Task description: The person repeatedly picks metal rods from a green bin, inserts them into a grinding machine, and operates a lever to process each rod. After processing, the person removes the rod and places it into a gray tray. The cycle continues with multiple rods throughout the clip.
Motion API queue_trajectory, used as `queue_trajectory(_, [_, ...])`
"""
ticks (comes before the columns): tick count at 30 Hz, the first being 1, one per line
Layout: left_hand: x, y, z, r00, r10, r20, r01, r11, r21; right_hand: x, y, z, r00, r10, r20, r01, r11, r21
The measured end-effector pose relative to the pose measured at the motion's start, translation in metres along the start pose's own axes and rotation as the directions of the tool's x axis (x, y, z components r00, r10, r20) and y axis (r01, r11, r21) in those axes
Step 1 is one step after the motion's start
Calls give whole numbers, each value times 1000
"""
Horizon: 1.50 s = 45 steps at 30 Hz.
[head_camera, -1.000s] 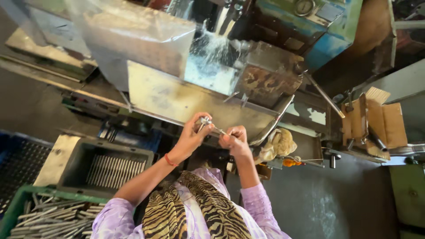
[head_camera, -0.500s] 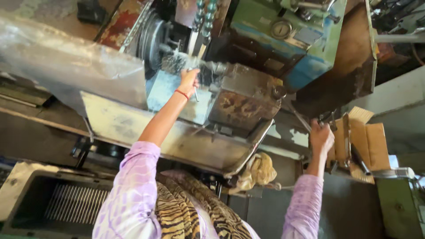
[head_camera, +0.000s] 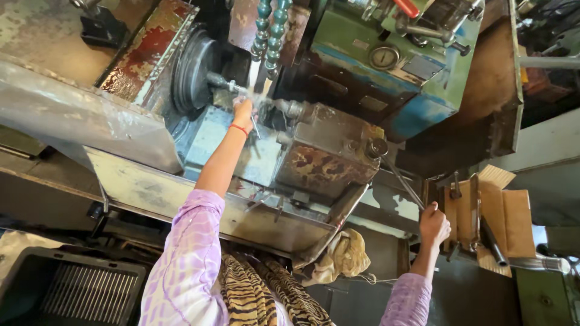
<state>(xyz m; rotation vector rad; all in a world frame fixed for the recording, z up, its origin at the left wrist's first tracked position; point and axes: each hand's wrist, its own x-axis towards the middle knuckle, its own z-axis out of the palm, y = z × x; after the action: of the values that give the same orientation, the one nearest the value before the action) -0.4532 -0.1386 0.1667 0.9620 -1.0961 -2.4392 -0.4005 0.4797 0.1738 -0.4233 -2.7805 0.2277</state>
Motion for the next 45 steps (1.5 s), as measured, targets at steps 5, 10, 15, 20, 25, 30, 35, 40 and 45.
queue_trajectory(5, [13,-2,-6,997,-12,73,12,1000,3,-8,-2,5,997,71,-14,-71,997,-23])
queue_trajectory(10, [17,0,-11,995,-47,89,49,999,-23,-23,-1,10,993,110,-40,-112,993,-31])
queue_trajectory(15, [19,-5,-7,991,-53,121,56,998,-18,-13,0,12,993,67,-96,-68,998,-8])
queue_trajectory(20, [19,-9,11,985,45,168,-44,999,-12,-3,-4,14,975,57,-213,-55,998,12])
queue_trajectory(25, [10,-11,20,956,119,267,-74,982,-173,-3,-5,16,966,66,-249,-65,998,12])
queue_trajectory(30, [3,-13,22,960,108,258,-72,987,-145,-4,-6,15,964,50,-262,-39,998,44])
queue_trajectory(35, [13,-13,13,979,69,191,-29,979,-201,-4,-10,12,961,55,-272,-49,998,27])
queue_trajectory(40, [20,-12,3,992,-16,125,34,989,-144,-4,-11,12,963,49,-265,-45,999,23])
queue_trajectory(45, [20,-9,3,990,15,140,6,989,-147,-5,-9,12,967,51,-250,-48,999,21])
